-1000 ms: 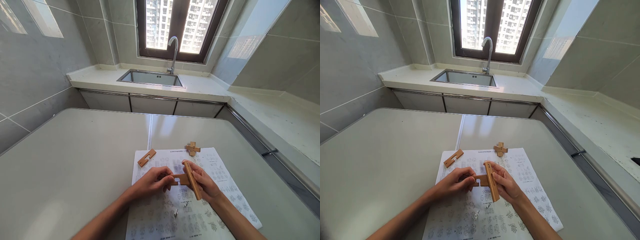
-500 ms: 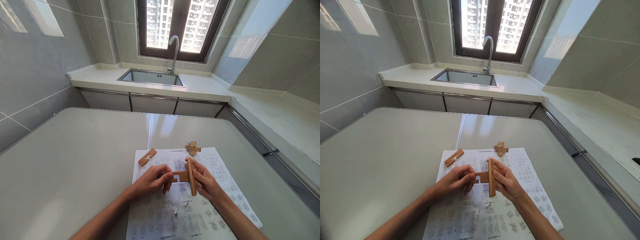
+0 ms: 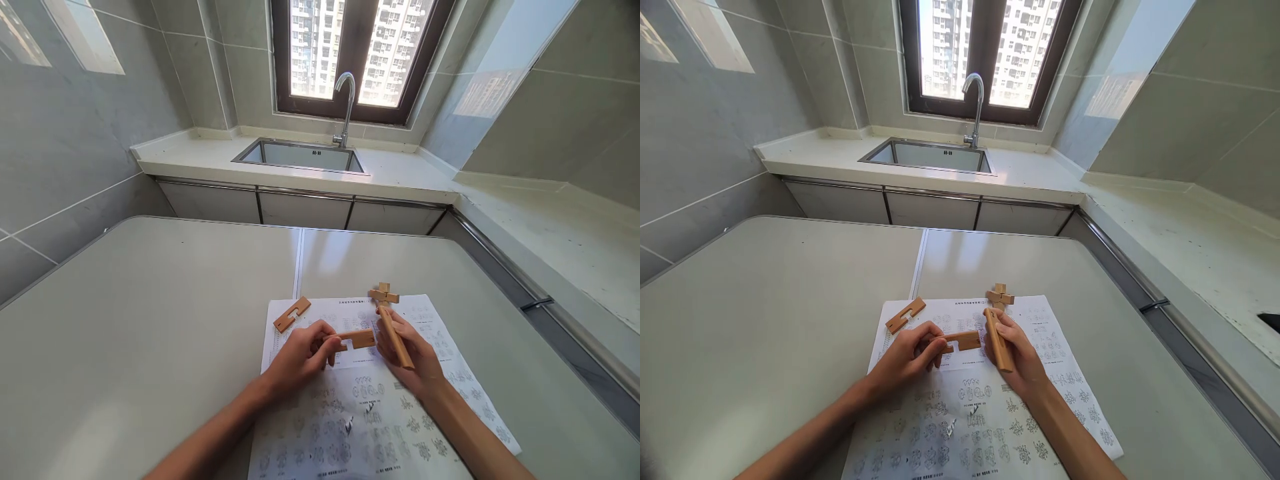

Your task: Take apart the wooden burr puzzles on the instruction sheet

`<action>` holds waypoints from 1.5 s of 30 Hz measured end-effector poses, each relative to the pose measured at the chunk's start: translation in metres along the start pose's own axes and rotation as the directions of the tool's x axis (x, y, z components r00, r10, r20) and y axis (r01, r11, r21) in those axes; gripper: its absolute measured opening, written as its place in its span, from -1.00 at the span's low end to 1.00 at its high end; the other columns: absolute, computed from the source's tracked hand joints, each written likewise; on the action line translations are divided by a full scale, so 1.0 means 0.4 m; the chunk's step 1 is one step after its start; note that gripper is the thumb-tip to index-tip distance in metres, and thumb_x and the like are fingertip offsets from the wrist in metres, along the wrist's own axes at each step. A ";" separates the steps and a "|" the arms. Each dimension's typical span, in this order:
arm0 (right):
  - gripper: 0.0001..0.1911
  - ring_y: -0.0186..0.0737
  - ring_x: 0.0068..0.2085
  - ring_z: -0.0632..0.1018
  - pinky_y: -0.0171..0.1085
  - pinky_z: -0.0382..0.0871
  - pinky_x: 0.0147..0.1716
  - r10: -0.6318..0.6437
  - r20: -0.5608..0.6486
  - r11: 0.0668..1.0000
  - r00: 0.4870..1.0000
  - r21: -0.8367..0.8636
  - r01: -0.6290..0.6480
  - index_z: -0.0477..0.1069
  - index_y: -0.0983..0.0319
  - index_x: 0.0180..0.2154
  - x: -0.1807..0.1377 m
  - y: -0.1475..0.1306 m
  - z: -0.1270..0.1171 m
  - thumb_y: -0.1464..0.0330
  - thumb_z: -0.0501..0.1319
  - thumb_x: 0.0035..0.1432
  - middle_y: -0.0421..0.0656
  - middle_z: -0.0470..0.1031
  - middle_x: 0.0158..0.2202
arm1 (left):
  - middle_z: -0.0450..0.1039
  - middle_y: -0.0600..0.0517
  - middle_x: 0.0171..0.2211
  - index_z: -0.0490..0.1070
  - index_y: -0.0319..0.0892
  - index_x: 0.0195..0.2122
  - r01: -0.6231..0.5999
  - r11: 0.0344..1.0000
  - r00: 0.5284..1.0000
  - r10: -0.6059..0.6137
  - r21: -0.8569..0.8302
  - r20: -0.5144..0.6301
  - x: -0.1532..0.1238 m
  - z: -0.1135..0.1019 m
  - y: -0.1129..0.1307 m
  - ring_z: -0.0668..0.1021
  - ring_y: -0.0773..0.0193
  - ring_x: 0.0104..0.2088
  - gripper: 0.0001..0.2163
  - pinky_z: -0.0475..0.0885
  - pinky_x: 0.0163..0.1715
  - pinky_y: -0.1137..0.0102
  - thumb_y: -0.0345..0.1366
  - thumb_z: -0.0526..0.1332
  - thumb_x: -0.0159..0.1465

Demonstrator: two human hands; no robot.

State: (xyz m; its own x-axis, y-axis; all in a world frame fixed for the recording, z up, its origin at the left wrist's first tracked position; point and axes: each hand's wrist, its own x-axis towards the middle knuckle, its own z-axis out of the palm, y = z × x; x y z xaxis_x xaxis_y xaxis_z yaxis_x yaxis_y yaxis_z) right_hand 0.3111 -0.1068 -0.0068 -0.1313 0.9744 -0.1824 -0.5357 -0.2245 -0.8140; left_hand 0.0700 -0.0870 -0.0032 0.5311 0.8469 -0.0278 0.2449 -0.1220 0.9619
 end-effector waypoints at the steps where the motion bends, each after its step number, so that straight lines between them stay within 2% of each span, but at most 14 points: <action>1: -0.68 -0.29 -0.47 0.41 -0.34 0.38 -0.46 -0.007 -0.042 0.999 0.999 -0.043 0.005 0.52 0.16 -0.12 0.002 0.002 0.004 0.19 0.44 0.14 -0.24 0.44 -0.42 | 0.51 0.06 -0.48 0.40 -0.16 -0.25 -0.012 0.996 0.999 0.016 0.084 -0.047 0.000 0.002 -0.003 0.45 0.32 -0.50 -0.67 0.29 -0.46 0.44 0.00 0.11 0.50; 3: -0.63 -0.22 -0.36 0.50 -0.32 0.42 -0.38 -0.020 -0.106 0.987 0.994 -0.160 0.003 0.49 0.17 -0.11 0.005 0.010 0.013 0.13 0.46 0.14 -0.20 0.54 -0.32 | 0.51 0.06 -0.48 0.42 -0.15 -0.27 -0.026 0.968 0.990 0.059 0.250 -0.127 -0.001 0.004 -0.008 0.44 0.31 -0.52 -0.70 0.27 -0.47 0.43 -0.05 0.12 0.50; 8: -0.53 -0.34 -0.60 0.36 -0.34 0.24 -0.60 -0.118 -0.093 0.892 0.989 -0.448 0.064 0.38 0.14 -0.11 0.007 0.038 0.027 0.01 0.46 0.15 -0.30 0.48 -0.48 | 0.49 0.08 -0.52 0.42 -0.13 -0.33 -0.014 0.862 0.964 0.146 0.507 -0.223 -0.004 0.005 -0.015 0.44 0.31 -0.54 -0.75 0.24 -0.46 0.40 -0.14 0.16 0.46; 12: -0.47 -0.29 -0.62 0.41 -0.29 0.30 -0.60 -0.138 -0.070 0.853 0.988 -0.515 0.083 0.38 0.13 -0.03 0.008 0.051 0.026 -0.02 0.44 0.15 -0.33 0.42 -0.52 | 0.49 0.08 -0.54 0.39 -0.11 -0.40 -0.006 0.798 0.964 0.165 0.602 -0.210 -0.005 0.010 -0.016 0.45 0.30 -0.56 -0.74 0.22 -0.47 0.38 -0.17 0.18 0.44; 16: -0.54 -0.26 -0.59 0.40 -0.28 0.28 -0.56 -0.180 -0.041 0.788 0.983 -0.603 0.119 0.44 0.13 0.02 0.007 0.062 0.016 0.04 0.41 0.22 -0.34 0.36 -0.53 | 0.43 0.07 -0.57 0.36 -0.11 -0.46 -0.035 0.723 0.968 0.197 0.690 -0.158 -0.003 0.018 -0.024 0.45 0.28 -0.55 -0.70 0.21 -0.45 0.36 -0.17 0.18 0.44; 21: -0.66 -0.23 -0.53 0.37 -0.26 0.24 -0.48 -0.326 0.016 0.520 0.945 -0.832 0.194 0.47 0.11 0.05 0.000 0.071 0.011 0.14 0.33 0.31 -0.32 0.35 -0.55 | 0.39 0.05 -0.61 0.36 -0.12 -0.50 -0.074 0.631 0.964 0.245 0.772 -0.108 0.000 0.023 -0.036 0.45 0.24 -0.54 -0.66 0.19 -0.42 0.33 -0.18 0.15 0.45; 23: -0.70 -0.22 -0.54 0.37 -0.25 0.23 -0.47 -0.355 0.033 0.449 0.934 -0.870 0.201 0.49 0.09 0.03 -0.002 0.075 0.012 0.16 0.31 0.31 -0.32 0.36 -0.55 | 0.41 0.03 -0.60 0.36 -0.12 -0.51 -0.083 0.603 0.963 0.254 0.793 -0.093 0.000 0.022 -0.038 0.45 0.22 -0.53 -0.65 0.18 -0.43 0.32 -0.21 0.14 0.46; 30: -0.76 -0.20 -0.56 0.42 -0.25 0.18 -0.45 -0.380 0.070 0.290 0.922 -0.938 0.191 0.51 0.10 -0.01 -0.003 0.082 0.019 0.19 0.28 0.33 -0.29 0.41 -0.55 | 0.50 -0.01 -0.50 0.37 -0.13 -0.44 -0.111 0.583 0.961 0.270 0.805 -0.063 0.000 0.020 -0.027 0.50 0.17 -0.45 -0.72 0.25 -0.41 0.31 -0.29 0.12 0.46; 35: -0.75 -0.21 -0.56 0.45 -0.26 0.21 -0.45 -0.354 0.101 0.202 0.930 -0.962 0.182 0.46 0.14 0.00 -0.004 0.088 0.018 0.16 0.19 0.41 -0.29 0.44 -0.54 | 0.55 -0.07 -0.25 0.40 -0.13 -0.28 -0.231 0.576 0.923 0.385 0.784 -0.011 0.000 0.025 -0.020 0.56 0.07 -0.22 -0.91 0.43 -0.21 0.23 -0.31 0.21 0.40; 36: -0.74 -0.21 -0.55 0.46 -0.26 0.23 -0.45 -0.343 0.104 0.188 0.933 -0.966 0.176 0.45 0.14 0.01 -0.004 0.089 0.016 0.16 0.16 0.43 -0.28 0.45 -0.53 | 0.55 -0.09 -0.20 0.41 -0.14 -0.23 -0.269 0.578 0.910 0.413 0.770 0.007 0.000 0.025 -0.020 0.56 0.05 -0.17 -0.95 0.45 -0.17 0.21 -0.30 0.25 0.37; 39: -0.71 -0.21 -0.54 0.48 -0.26 0.27 -0.44 -0.318 0.109 0.194 0.942 -0.965 0.177 0.43 0.15 0.03 -0.005 0.090 0.014 0.14 0.11 0.45 -0.28 0.48 -0.50 | 0.52 -0.13 0.02 0.40 -0.13 -0.01 -0.386 0.586 0.873 0.481 0.712 0.077 -0.002 0.024 -0.018 0.54 -0.01 0.02 -0.74 0.49 0.01 0.13 -0.26 0.34 0.32; 42: -0.73 -0.23 -0.53 0.48 -0.26 0.30 -0.44 -0.280 0.138 0.252 0.950 -0.944 0.211 0.41 0.13 0.04 -0.007 0.087 0.016 0.15 0.10 0.46 -0.28 0.50 -0.46 | 0.46 -0.14 0.19 0.33 -0.10 0.15 -0.465 0.578 0.848 0.509 0.671 0.149 -0.003 0.019 -0.012 0.47 -0.05 0.23 -0.57 0.42 0.21 0.06 -0.21 0.38 0.30; 45: -0.74 -0.24 -0.50 0.48 -0.27 0.33 -0.45 -0.239 0.191 0.320 0.952 -0.910 0.263 0.39 0.10 0.07 -0.010 0.085 0.019 0.18 0.08 0.47 -0.26 0.56 -0.37 | 0.43 -0.14 0.25 0.30 -0.08 0.21 -0.481 0.574 0.849 0.492 0.663 0.190 -0.004 0.016 -0.005 0.42 -0.08 0.30 -0.48 0.40 0.26 0.03 -0.14 0.41 0.28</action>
State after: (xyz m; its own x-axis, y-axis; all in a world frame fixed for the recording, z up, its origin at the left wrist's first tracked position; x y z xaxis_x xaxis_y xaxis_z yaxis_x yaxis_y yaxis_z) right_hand 0.2870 -0.1184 -0.0297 -0.1565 0.9795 0.1267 0.5528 0.1932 -0.8106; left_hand 0.0738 -0.0912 -0.0066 0.7255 0.5612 0.3984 0.4232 -0.8203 0.3848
